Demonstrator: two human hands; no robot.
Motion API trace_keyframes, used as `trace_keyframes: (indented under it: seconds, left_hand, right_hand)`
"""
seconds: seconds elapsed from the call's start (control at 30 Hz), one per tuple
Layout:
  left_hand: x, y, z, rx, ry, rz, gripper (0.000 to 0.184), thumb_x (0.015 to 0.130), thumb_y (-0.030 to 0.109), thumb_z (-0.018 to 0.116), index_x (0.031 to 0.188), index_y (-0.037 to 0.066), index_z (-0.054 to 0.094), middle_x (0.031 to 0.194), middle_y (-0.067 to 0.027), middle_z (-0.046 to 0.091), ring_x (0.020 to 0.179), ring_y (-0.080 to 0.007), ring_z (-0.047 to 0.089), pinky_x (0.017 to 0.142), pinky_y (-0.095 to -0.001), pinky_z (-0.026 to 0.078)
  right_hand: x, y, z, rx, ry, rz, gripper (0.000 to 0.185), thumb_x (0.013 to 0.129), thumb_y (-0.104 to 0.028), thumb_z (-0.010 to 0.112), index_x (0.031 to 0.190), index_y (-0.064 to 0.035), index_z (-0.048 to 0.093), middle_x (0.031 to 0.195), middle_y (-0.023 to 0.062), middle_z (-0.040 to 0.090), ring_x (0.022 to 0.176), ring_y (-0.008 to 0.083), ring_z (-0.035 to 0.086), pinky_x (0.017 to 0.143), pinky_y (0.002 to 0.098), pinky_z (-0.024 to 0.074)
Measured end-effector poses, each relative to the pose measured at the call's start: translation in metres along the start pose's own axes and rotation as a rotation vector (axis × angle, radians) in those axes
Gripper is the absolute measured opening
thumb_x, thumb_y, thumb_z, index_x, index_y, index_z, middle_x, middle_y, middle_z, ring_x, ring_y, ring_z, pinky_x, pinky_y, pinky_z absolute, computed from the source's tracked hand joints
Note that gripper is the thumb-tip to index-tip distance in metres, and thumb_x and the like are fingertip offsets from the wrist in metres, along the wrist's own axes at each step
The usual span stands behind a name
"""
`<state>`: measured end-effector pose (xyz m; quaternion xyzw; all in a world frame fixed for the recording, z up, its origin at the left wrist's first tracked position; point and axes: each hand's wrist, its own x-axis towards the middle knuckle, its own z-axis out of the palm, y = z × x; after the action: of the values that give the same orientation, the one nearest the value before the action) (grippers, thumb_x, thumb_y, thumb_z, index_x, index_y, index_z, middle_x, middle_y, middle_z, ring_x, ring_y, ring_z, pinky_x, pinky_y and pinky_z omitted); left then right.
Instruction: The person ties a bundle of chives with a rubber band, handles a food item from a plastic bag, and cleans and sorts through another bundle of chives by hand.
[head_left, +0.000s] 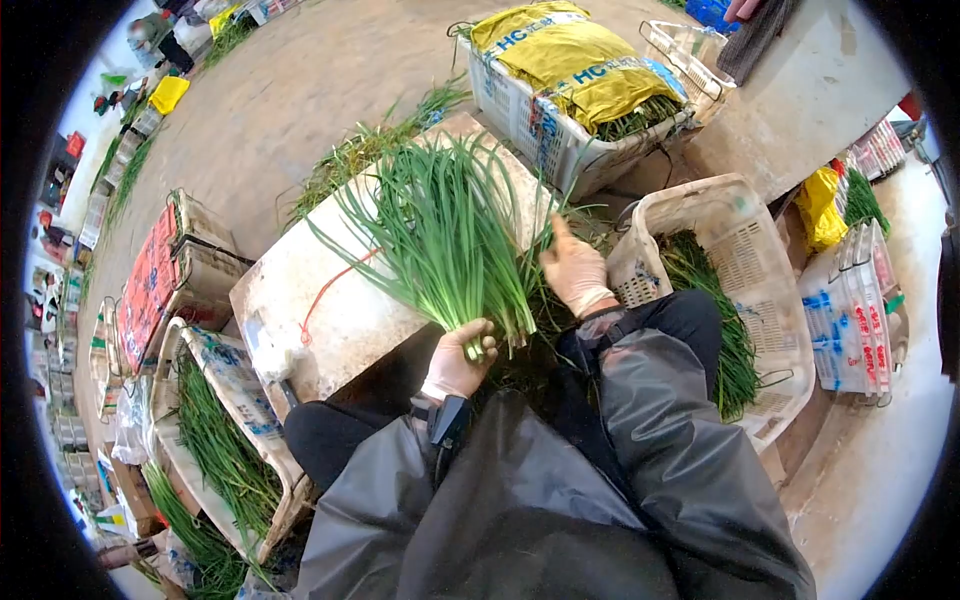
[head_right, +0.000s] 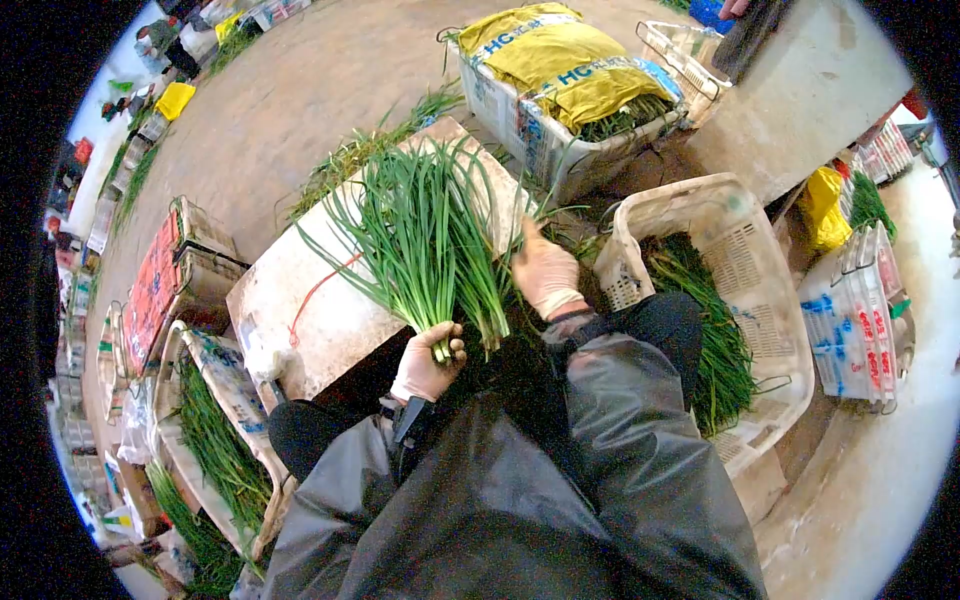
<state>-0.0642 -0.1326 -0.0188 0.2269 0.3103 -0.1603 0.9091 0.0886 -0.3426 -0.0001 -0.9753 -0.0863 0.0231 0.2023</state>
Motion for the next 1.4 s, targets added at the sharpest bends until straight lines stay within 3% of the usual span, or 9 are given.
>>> trace_keyframes:
  seconds: [0.17,0.23,0.33,0.63,0.83,1.0,1.13,1.27,1.4]
  left_hand:
    - [0.002,-0.001,-0.006,0.090,0.012,0.011,0.011,0.093,0.012,0.070,0.101,0.006,0.067,0.090,-0.0055,0.070,0.069,-0.0167,0.062,0.064,-0.0325,0.053]
    - [-0.001,-0.001,-0.004,0.124,0.037,0.023,0.011,0.093,0.013,0.070,0.101,0.006,0.067,0.089,-0.0054,0.070,0.068,-0.0167,0.062,0.064,-0.0330,0.053]
    - [0.003,0.000,-0.006,0.126,0.031,0.017,0.019,0.094,0.013,0.069,0.111,0.006,0.066,0.088,-0.0047,0.069,0.067,-0.0169,0.060,0.064,-0.0331,0.050]
    - [-0.008,0.011,0.007,-0.147,-0.269,0.077,0.032,0.098,0.016,0.065,0.129,0.006,0.063,0.098,-0.0045,0.070,0.087,-0.0219,0.064,0.086,-0.0390,0.054]
    - [0.006,0.000,-0.007,-0.089,-0.127,0.089,0.025,0.099,0.015,0.066,0.123,0.007,0.065,0.097,-0.0044,0.070,0.092,-0.0226,0.068,0.090,-0.0414,0.057]
    - [0.007,-0.002,-0.015,-0.048,-0.124,0.159,0.022,0.098,0.014,0.068,0.119,0.007,0.065,0.087,-0.0024,0.067,0.082,-0.0208,0.067,0.084,-0.0399,0.057]
    - [0.010,0.001,-0.017,0.017,-0.047,0.140,0.019,0.094,0.010,0.070,0.112,0.007,0.066,0.086,-0.0033,0.067,0.085,-0.0214,0.068,0.081,-0.0395,0.056]
    - [0.013,-0.005,-0.012,0.040,0.027,0.090,0.015,0.090,0.011,0.072,0.103,0.007,0.067,0.098,-0.0060,0.072,0.090,-0.0218,0.069,0.084,-0.0387,0.057]
    - [0.011,-0.008,-0.003,0.160,0.088,0.094,0.017,0.097,0.016,0.065,0.107,0.003,0.070,0.103,-0.0084,0.075,0.089,-0.0220,0.071,0.079,-0.0367,0.057]
  right_hand:
    - [0.009,-0.048,0.021,0.047,-0.014,-0.321,0.066,0.092,-0.031,0.068,0.152,-0.0152,0.045,0.094,0.0145,0.073,0.088,0.0364,0.071,0.077,0.0456,0.0549]
    - [0.021,-0.046,0.040,0.057,0.073,-0.380,0.023,0.090,-0.028,0.068,0.109,-0.0143,0.069,0.090,0.0124,0.072,0.085,0.0371,0.070,0.073,0.0478,0.0550]
    - [0.032,-0.037,0.036,0.175,0.168,-0.181,0.017,0.091,-0.031,0.065,0.089,-0.0159,0.073,0.086,0.0123,0.072,0.084,0.0376,0.071,0.072,0.0480,0.0560]
    - [0.019,0.027,-0.035,-0.153,0.028,0.349,0.049,0.095,-0.041,0.061,0.136,-0.0134,0.060,0.108,0.0222,0.074,0.102,0.0423,0.071,0.090,0.0503,0.0558]
    - [-0.042,0.011,0.018,0.163,-0.393,0.149,0.062,0.088,-0.059,0.065,0.115,-0.0044,0.074,0.113,0.0233,0.072,0.107,0.0399,0.069,0.095,0.0453,0.0537]
    - [-0.053,0.005,0.034,0.311,-0.388,0.073,0.057,0.084,-0.050,0.076,0.106,0.0026,0.074,0.099,0.0246,0.073,0.098,0.0356,0.071,0.088,0.0414,0.0544]
    - [-0.056,-0.009,-0.004,1.115,-0.480,0.173,0.035,0.084,-0.023,0.083,0.101,0.0044,0.071,0.086,0.0033,0.070,0.076,0.0119,0.060,0.073,0.0280,0.0504]
    - [-0.064,0.004,0.031,0.949,-0.454,0.073,0.037,0.084,-0.024,0.084,0.103,0.0048,0.070,0.089,0.0050,0.071,0.080,0.0132,0.063,0.076,0.0291,0.0518]
    - [-0.086,-0.031,0.027,0.582,-0.314,-0.083,0.036,0.078,-0.024,0.076,0.104,-0.0009,0.066,0.097,0.0215,0.072,0.091,0.0380,0.070,0.083,0.0424,0.0557]
